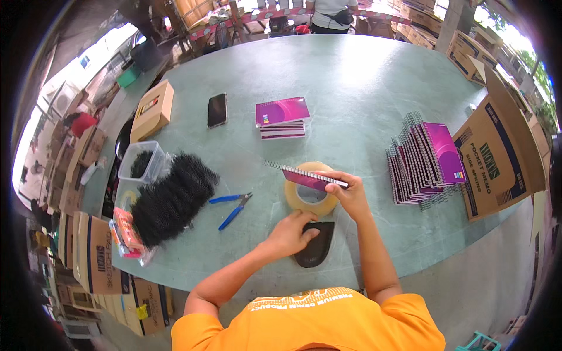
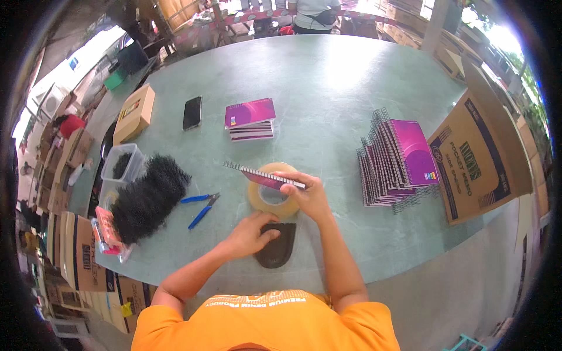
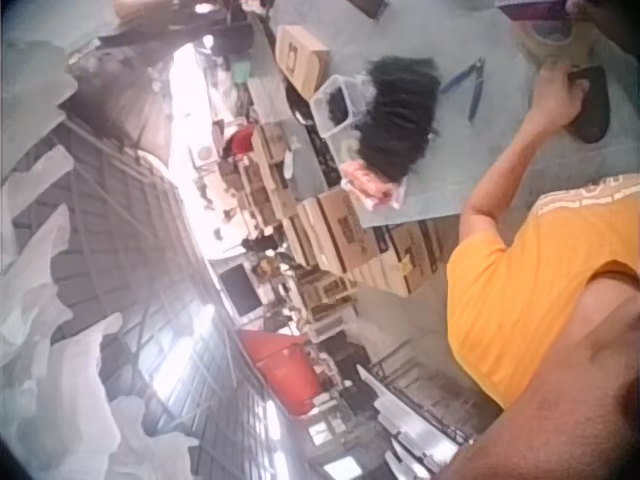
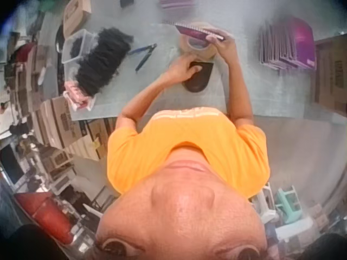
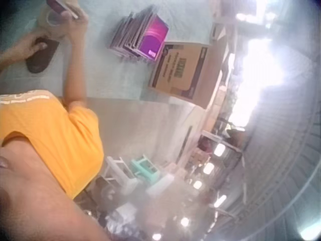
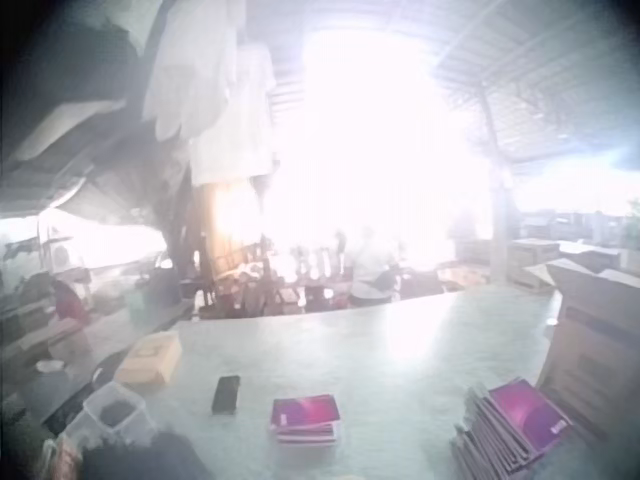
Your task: The person assembles spiral notebooks by inserting a wire coil into the pre-punched holes of notebook covers and pages, then uses pliers to cut the excess wire.
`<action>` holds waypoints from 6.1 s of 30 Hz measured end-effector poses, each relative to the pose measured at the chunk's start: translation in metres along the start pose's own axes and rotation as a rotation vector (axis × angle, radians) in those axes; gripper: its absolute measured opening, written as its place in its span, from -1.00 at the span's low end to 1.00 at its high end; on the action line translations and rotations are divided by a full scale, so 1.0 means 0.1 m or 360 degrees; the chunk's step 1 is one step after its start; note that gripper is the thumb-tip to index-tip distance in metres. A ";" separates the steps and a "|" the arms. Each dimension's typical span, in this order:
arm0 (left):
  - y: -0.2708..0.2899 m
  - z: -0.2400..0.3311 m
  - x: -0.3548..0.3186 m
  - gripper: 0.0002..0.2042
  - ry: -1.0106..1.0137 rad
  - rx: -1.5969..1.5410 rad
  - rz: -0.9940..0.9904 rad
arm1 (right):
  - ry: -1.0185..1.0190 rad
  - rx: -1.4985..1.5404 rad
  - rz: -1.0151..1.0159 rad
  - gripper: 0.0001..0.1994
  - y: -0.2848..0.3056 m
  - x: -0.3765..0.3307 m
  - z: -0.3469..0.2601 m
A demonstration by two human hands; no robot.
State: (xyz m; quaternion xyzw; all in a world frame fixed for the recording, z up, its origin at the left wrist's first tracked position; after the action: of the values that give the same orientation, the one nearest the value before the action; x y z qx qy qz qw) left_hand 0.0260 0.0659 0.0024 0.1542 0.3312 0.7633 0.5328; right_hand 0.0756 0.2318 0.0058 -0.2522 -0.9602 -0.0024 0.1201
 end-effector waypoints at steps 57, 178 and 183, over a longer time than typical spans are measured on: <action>-2.73 -1.27 -0.47 -0.35 0.0153 -0.0808 -0.0260 | 0.0027 -0.0932 0.1469 -0.63 0.20 -2.15 0.02; 0.88 0.53 0.06 -0.75 -0.0507 0.0889 0.0806 | 0.0380 -0.0202 0.0214 -0.80 0.03 -0.29 -0.47; 0.66 0.30 0.13 -0.73 -0.0694 0.1049 0.0968 | 0.0324 -0.0146 0.0266 -0.81 -0.02 -0.13 0.13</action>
State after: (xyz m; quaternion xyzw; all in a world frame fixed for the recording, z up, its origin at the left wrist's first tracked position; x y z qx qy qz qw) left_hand -0.0084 0.0741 0.0673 0.5600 0.3756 0.6889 0.2658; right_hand 0.0824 0.2247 -0.0095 -0.3351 -0.9176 -0.0618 0.2049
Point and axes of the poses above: each hand's wrist, its own x-axis towards the middle knuckle, its own y-axis out of the back of the hand, z = x × y, the point moved 5 cm from there along x, towards the middle knuckle, and after that the axes turned 2 degrees about y, right-handed, at the moved point
